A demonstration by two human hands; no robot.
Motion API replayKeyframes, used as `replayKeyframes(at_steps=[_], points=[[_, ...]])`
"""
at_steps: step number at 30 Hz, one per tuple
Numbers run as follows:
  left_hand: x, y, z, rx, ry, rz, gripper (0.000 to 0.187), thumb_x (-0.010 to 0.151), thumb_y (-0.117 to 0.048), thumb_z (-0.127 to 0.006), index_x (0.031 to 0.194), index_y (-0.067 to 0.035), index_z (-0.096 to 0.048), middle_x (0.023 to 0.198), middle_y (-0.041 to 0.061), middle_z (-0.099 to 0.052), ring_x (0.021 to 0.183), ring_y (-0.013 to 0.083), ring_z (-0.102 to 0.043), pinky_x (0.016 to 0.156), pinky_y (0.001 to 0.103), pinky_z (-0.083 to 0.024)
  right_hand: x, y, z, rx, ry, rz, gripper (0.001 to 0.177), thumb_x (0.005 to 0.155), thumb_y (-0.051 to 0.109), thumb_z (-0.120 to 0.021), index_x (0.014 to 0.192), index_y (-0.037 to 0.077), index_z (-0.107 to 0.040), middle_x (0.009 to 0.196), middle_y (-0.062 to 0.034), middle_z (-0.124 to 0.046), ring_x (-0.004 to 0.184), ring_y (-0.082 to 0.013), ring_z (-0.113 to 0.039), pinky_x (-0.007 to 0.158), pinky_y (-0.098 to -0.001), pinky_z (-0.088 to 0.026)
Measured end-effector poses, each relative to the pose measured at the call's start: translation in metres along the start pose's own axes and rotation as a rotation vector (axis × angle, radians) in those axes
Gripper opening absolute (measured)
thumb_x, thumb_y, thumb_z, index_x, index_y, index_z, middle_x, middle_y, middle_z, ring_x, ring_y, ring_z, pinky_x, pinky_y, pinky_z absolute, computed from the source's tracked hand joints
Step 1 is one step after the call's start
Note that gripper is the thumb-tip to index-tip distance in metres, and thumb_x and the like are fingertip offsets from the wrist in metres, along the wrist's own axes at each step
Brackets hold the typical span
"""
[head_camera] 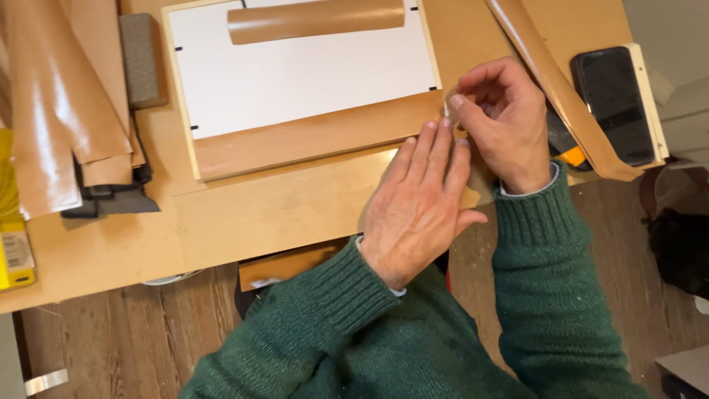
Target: Applying adhesive and tape to the edges of a picture frame.
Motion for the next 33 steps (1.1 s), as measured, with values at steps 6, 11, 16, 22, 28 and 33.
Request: replayKeyframes(at_steps=[6, 11, 16, 22, 28, 33], points=[[-0.009, 0.010, 0.004, 0.026, 0.010, -0.034, 0.087, 0.092, -0.062, -0.056, 0.144, 0.007, -0.047, 0.156, 0.027, -0.041, 0.151, 0.0374, -0.035, 0.125, 0.047, -0.027, 0.001, 0.004, -0.004, -0.231, 0.012, -0.053, 0.022, 0.098, 0.002, -0.077, 0.112, 0.000, -0.060, 0.099, -0.0019, -0.065, 0.088, -0.0064, -0.061, 0.076, -0.0201, -0.052], [-0.040, 0.040, 0.009, 0.044, 0.078, 0.016, 0.088, 0.097, -0.064, -0.043, 0.145, 0.009, -0.041, 0.159, 0.029, -0.035, 0.151, 0.0377, -0.029, 0.124, 0.048, -0.021, 0.001, 0.002, -0.003, -0.214, 0.014, -0.051, 0.018, 0.102, 0.004, -0.075, 0.110, 0.000, -0.061, 0.100, -0.0016, -0.069, 0.089, -0.0060, -0.064, 0.079, -0.0194, -0.053], [-0.099, 0.081, 0.044, 0.088, 0.021, 0.133, 0.092, 0.098, -0.062, -0.049, 0.147, 0.015, -0.039, 0.160, 0.032, -0.034, 0.153, 0.0399, -0.030, 0.126, 0.049, -0.024, 0.000, 0.005, -0.005, -0.237, 0.014, -0.053, 0.016, 0.104, 0.005, -0.074, 0.111, 0.000, -0.061, 0.098, -0.0022, -0.069, 0.087, -0.0067, -0.065, 0.078, -0.0201, -0.054], [-0.141, 0.108, 0.095, 0.225, -0.165, 0.234, 0.089, 0.093, -0.049, -0.072, 0.143, 0.018, -0.041, 0.154, 0.036, -0.042, 0.148, 0.0448, -0.038, 0.122, 0.053, -0.032, -0.003, 0.004, -0.005, -0.261, 0.003, -0.028, 0.015, 0.108, 0.005, -0.074, 0.111, -0.001, -0.062, 0.095, -0.0031, -0.069, 0.086, -0.0076, -0.065, 0.077, -0.0208, -0.054], [-0.145, 0.134, 0.112, 0.083, -0.254, 0.439, 0.076, 0.093, -0.033, -0.077, 0.141, 0.015, -0.044, 0.139, 0.034, -0.056, 0.134, 0.0441, -0.053, 0.112, 0.050, -0.046, -0.004, 0.007, -0.007, -0.264, -0.028, 0.000, 0.014, 0.110, 0.003, -0.073, 0.113, -0.001, -0.060, 0.099, -0.0049, -0.069, 0.086, -0.0087, -0.066, 0.078, -0.0217, -0.055], [-0.142, 0.154, 0.105, -0.053, -0.277, 0.575, 0.073, 0.099, -0.026, -0.077, 0.146, 0.014, -0.038, 0.137, 0.032, -0.054, 0.130, 0.0429, -0.055, 0.110, 0.047, -0.049, -0.008, 0.016, -0.013, -0.156, -0.049, 0.024, 0.016, 0.109, 0.001, -0.068, 0.116, 0.000, -0.054, 0.103, -0.0050, -0.070, 0.091, -0.0097, -0.070, 0.084, -0.0231, -0.059]])
Point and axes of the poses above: each hand's wrist, its own x-axis towards the middle knuckle, its own z-axis out of the back of the hand, y = z × x, the point moved 4 cm from there along x, towards the middle knuckle
